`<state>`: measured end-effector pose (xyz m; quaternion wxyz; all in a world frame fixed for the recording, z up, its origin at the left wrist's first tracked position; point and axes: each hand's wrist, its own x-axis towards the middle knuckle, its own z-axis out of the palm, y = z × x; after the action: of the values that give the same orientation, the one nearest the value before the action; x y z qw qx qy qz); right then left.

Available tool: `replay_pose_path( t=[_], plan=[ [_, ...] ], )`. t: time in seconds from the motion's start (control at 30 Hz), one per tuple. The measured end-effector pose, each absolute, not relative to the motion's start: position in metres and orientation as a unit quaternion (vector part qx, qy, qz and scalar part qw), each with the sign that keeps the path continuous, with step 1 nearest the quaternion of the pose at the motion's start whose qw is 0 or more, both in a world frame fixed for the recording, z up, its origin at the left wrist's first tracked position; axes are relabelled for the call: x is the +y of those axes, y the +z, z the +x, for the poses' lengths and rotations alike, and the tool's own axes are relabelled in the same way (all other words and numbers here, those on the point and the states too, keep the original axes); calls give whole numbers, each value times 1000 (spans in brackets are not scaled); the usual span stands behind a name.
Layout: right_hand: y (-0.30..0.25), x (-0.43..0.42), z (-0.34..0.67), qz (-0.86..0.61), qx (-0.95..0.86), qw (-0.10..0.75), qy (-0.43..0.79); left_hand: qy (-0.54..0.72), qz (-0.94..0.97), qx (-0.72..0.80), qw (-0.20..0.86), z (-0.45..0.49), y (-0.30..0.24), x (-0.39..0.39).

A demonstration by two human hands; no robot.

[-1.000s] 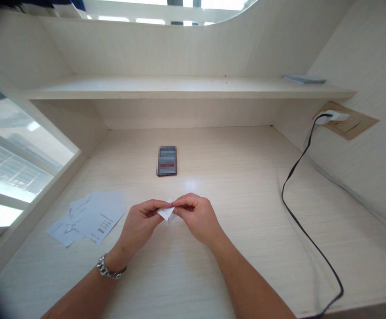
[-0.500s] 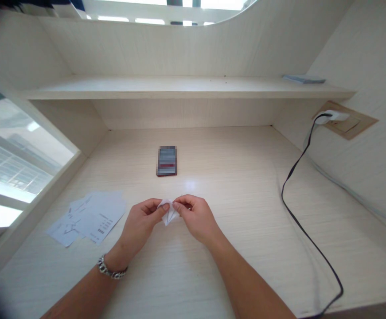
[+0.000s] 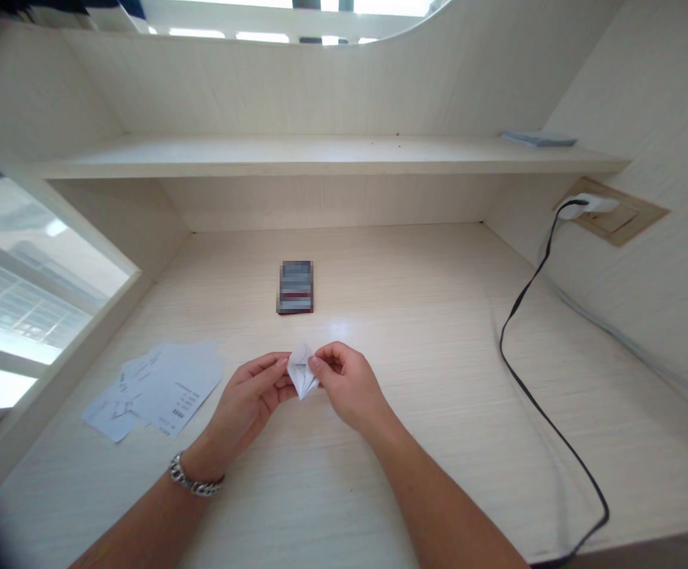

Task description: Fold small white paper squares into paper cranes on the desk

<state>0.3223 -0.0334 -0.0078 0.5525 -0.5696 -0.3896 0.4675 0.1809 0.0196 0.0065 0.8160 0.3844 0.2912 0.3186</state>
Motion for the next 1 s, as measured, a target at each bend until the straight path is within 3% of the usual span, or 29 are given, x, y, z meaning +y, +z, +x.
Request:
replay_pose_path(
  t=[1.0],
  plan=[
    [-1, -37, 321, -634, -472, 489, 370, 299, 408, 294, 811, 181, 1, 18]
  ],
)
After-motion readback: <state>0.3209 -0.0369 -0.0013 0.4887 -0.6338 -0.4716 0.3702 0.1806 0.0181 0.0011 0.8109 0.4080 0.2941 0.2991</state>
